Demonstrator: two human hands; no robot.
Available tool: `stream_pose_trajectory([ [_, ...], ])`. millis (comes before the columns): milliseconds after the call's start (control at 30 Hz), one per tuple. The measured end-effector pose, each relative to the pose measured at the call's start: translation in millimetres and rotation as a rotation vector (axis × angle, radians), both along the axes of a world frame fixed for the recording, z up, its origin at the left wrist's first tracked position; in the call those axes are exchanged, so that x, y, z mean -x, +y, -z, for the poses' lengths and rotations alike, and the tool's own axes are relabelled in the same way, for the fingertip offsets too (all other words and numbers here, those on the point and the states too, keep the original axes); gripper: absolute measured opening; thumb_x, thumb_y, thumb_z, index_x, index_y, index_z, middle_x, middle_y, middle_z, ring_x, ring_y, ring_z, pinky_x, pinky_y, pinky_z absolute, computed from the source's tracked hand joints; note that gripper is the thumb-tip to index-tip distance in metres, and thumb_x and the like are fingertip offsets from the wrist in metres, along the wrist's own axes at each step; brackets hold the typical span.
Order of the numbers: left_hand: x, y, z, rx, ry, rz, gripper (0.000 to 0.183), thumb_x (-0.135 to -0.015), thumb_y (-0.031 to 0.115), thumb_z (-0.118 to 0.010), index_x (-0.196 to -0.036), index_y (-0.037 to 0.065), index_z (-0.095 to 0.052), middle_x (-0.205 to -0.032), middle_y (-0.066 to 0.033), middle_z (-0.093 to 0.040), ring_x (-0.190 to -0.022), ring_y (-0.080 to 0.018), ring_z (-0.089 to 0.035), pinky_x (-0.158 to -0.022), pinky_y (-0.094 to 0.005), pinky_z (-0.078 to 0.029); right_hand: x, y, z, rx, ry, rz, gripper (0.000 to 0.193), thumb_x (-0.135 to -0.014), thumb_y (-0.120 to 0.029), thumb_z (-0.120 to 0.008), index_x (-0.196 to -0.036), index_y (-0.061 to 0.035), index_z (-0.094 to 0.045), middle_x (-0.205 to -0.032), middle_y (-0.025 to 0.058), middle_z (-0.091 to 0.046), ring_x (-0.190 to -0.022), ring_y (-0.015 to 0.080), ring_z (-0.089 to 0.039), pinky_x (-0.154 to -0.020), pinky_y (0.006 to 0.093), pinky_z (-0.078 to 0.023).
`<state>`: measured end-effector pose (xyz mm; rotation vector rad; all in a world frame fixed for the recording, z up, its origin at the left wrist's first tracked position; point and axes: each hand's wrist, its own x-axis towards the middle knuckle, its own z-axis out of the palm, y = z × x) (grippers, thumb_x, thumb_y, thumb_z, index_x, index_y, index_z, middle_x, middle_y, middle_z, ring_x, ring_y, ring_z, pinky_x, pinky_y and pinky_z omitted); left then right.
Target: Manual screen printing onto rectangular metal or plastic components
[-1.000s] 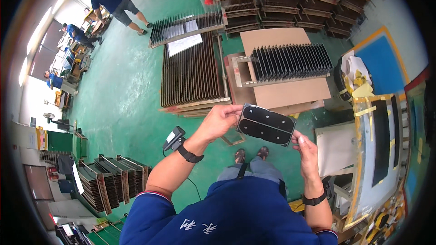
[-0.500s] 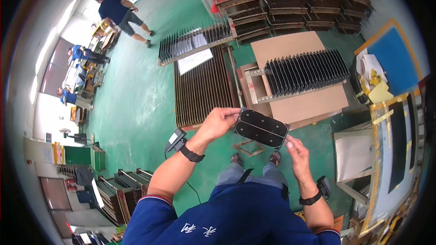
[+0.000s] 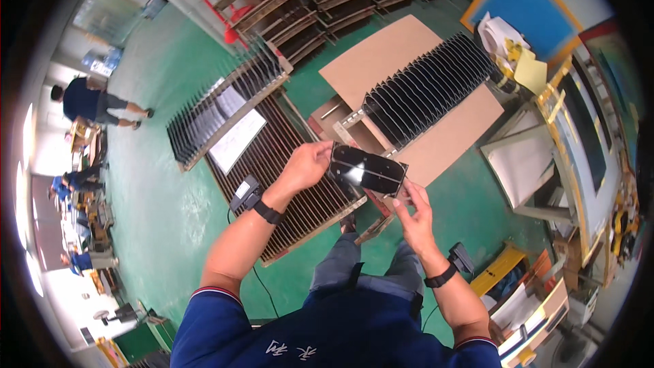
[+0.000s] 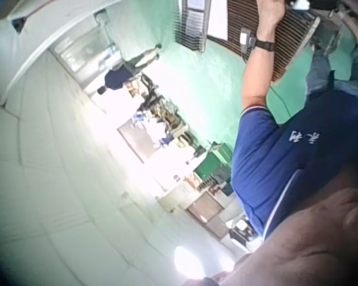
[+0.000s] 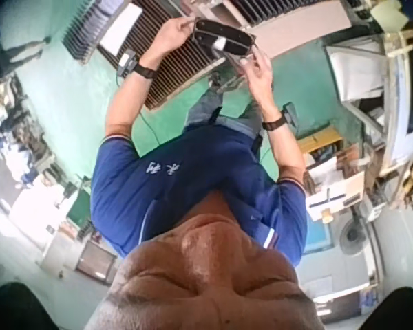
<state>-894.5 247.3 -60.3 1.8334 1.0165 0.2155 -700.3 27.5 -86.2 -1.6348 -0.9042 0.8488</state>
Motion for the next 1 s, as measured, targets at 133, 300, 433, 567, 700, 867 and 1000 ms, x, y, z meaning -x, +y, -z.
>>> stream_pose_trajectory([
  [133,-23,40,4,-0.241,-0.125,0.053,0.037,-0.09,0.002,-0.054,-0.126,-0.003,-0.055,-0.105,-0.0126,-0.065,-0.098,-0.0186,-0.062,-0.088,-0.0288,-0.048,9,30,13,0.043,-0.131,0.054,0.058,-0.083,-0.01,-0.066,-0.137,0.0023,-0.047,-0.129,0.0167,-0.051,-0.116,0.0284,-0.053,-0.101,0.0352,-0.042],
  [300,-50,67,43,-0.235,-0.354,0.091,0.042,-0.09,-0.003,-0.051,-0.131,-0.001,-0.052,-0.121,-0.0151,-0.058,-0.108,-0.0222,-0.06,-0.094,-0.0312,-0.048,14,52,41,0.029,-0.178,0.143,0.065,-0.081,-0.004,-0.063,-0.141,0.0004,-0.041,-0.136,0.0172,-0.047,-0.115,0.029,-0.055,-0.098,0.0358,-0.045],
  [433,-60,76,68,-0.201,-0.407,0.096,0.042,-0.09,-0.005,-0.05,-0.132,-0.001,-0.051,-0.122,-0.0151,-0.057,-0.109,-0.0223,-0.059,-0.097,-0.0307,-0.047,15,59,52,0.077,-0.178,0.18,0.066,-0.08,-0.003,-0.063,-0.142,-0.0003,-0.04,-0.137,0.0163,-0.047,-0.113,0.0281,-0.057,-0.096,0.036,-0.046],
  [567,-66,83,79,-0.191,-0.34,0.102,0.041,-0.09,-0.005,-0.05,-0.13,-0.002,-0.053,-0.12,-0.0143,-0.059,-0.108,-0.022,-0.06,-0.095,-0.0303,-0.048,15,62,67,0.093,-0.161,0.199,0.068,-0.079,-0.004,-0.065,-0.142,-0.0003,-0.04,-0.137,0.0148,-0.047,-0.11,0.0262,-0.057,-0.092,0.0338,-0.047],
  [700,-73,91,90,-0.191,-0.356,0.106,0.041,-0.089,-0.005,-0.05,-0.13,-0.002,-0.053,-0.118,-0.0139,-0.059,-0.108,-0.0221,-0.06,-0.094,-0.0305,-0.048,15,64,82,0.091,-0.081,0.227,0.067,-0.079,-0.005,-0.066,-0.142,0.0006,-0.041,-0.137,0.0124,-0.048,-0.109,0.0226,-0.056,-0.088,0.0305,-0.048],
  [867,-76,99,99,-0.16,-0.306,0.128,0.042,-0.09,-0.006,-0.05,-0.131,-0.001,-0.052,-0.119,-0.0138,-0.059,-0.109,-0.0221,-0.06,-0.095,-0.0306,-0.047,15,69,74,0.154,-0.02,0.216,0.068,-0.082,-0.002,-0.065,-0.144,-0.0021,-0.039,-0.14,0.0083,-0.046,-0.113,0.0181,-0.053,-0.091,0.0296,-0.045],
  [1000,-72,107,111,-0.127,-0.328,0.119,0.043,-0.09,-0.006,-0.049,-0.133,-0.001,-0.051,-0.12,-0.0135,-0.058,-0.11,-0.0219,-0.059,-0.097,-0.0304,-0.047,18,73,73,0.15,-0.039,0.201,0.067,-0.082,-0.002,-0.065,-0.144,-0.0018,-0.04,-0.139,0.0082,-0.047,-0.112,0.0183,-0.053,-0.089,0.0291,-0.045],
])
